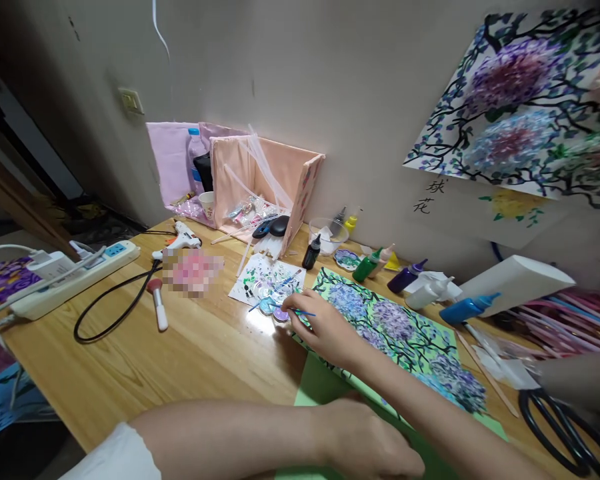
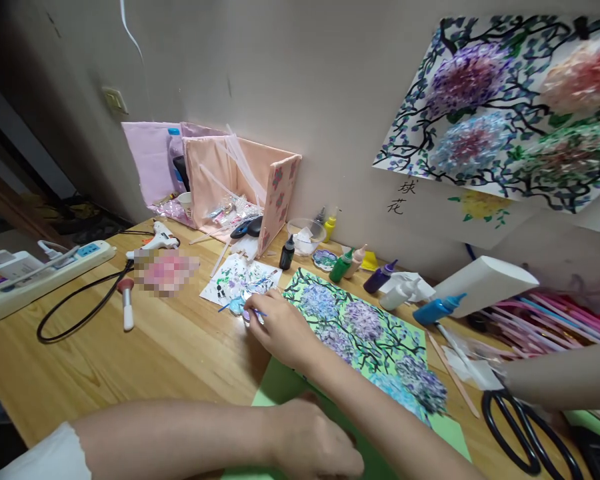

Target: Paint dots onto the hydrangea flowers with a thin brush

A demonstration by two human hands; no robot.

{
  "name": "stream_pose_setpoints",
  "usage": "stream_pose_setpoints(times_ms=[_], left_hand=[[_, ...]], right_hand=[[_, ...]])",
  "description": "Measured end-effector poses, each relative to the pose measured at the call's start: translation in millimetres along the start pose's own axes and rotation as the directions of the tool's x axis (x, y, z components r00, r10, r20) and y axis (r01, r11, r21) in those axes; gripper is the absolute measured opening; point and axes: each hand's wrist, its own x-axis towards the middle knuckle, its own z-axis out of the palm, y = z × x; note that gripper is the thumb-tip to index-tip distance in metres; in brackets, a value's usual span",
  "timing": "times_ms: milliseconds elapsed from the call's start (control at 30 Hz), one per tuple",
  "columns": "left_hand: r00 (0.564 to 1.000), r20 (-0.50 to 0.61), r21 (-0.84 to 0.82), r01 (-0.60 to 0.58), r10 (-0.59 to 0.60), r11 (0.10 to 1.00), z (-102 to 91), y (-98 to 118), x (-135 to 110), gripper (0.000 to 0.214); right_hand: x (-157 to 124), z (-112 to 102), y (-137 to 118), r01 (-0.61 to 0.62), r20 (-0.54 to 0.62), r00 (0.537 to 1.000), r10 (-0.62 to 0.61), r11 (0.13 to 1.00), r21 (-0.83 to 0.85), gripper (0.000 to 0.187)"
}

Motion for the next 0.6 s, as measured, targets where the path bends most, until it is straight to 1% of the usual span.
stream_pose_setpoints(times_ms=[67, 100, 167, 267, 333, 400, 467, 533, 600], left_hand=[[1.0, -0.009, 0.01, -0.005, 0.005, 1.0, 1.4, -0.5, -0.5, 0.009], [1.0, -0.017, 0.02, -0.002, 0.002, 1.0, 1.6, -0.6, -1.1, 0.009], [0.999, -0.039, 0.036, 0.011, -0.009, 0.999, 1.5, -0.4, -2.8, 0.007], [0.997, -0.066, 0.051, 0.037, -0.033, 0.998, 1.7, -0.5, -5.4, 0.004], [0.997, -0.068, 0.065, 0.039, -0.035, 0.997, 2.7, -1.5, -6.2, 0.004], [0.998, -0.063, 0.076, 0.029, -0.024, 0.997, 4.1, -3.1, -6.3, 0.004], [0.998, -0.066, 0.073, 0.022, -0.017, 0.997, 5.3, -4.6, -6.0, 0.006], [0.997, -0.071, 0.054, 0.023, -0.019, 0.998, 5.9, -5.3, -5.7, 0.008], [0.996, -0.08, 0.029, 0.03, -0.028, 0.999, 5.8, -4.7, -5.5, 0.01]], right_hand=[[-3.0, -9.9, -2.8, 0.005, -0.022, 1.0, -0.005, 1.0, 0.004, 0.015], [-5.2, -17.4, -3.0, 0.005, -0.059, 0.998, -0.004, 1.0, 0.005, 0.015], [-11.2, -36.2, 1.2, -0.021, -0.173, 0.985, 0.018, 1.0, -0.012, 0.017], [-22.9, -66.2, 22.2, -0.124, -0.335, 0.938, 0.084, 0.987, -0.099, 0.02], [-32.0, -81.2, 43.7, -0.212, -0.405, 0.905, 0.128, 0.963, -0.169, 0.022], [-41.5, -90.1, 65.6, -0.288, -0.432, 0.886, 0.169, 0.93, -0.227, 0.021], [-50.6, -93.7, 82.3, -0.338, -0.421, 0.884, 0.204, 0.9, -0.274, 0.021], [-58.7, -94.4, 90.4, -0.365, -0.396, 0.888, 0.232, 0.881, -0.302, 0.021], [-65.8, -94.4, 90.7, -0.372, -0.37, 0.894, 0.251, 0.877, -0.304, 0.022]])
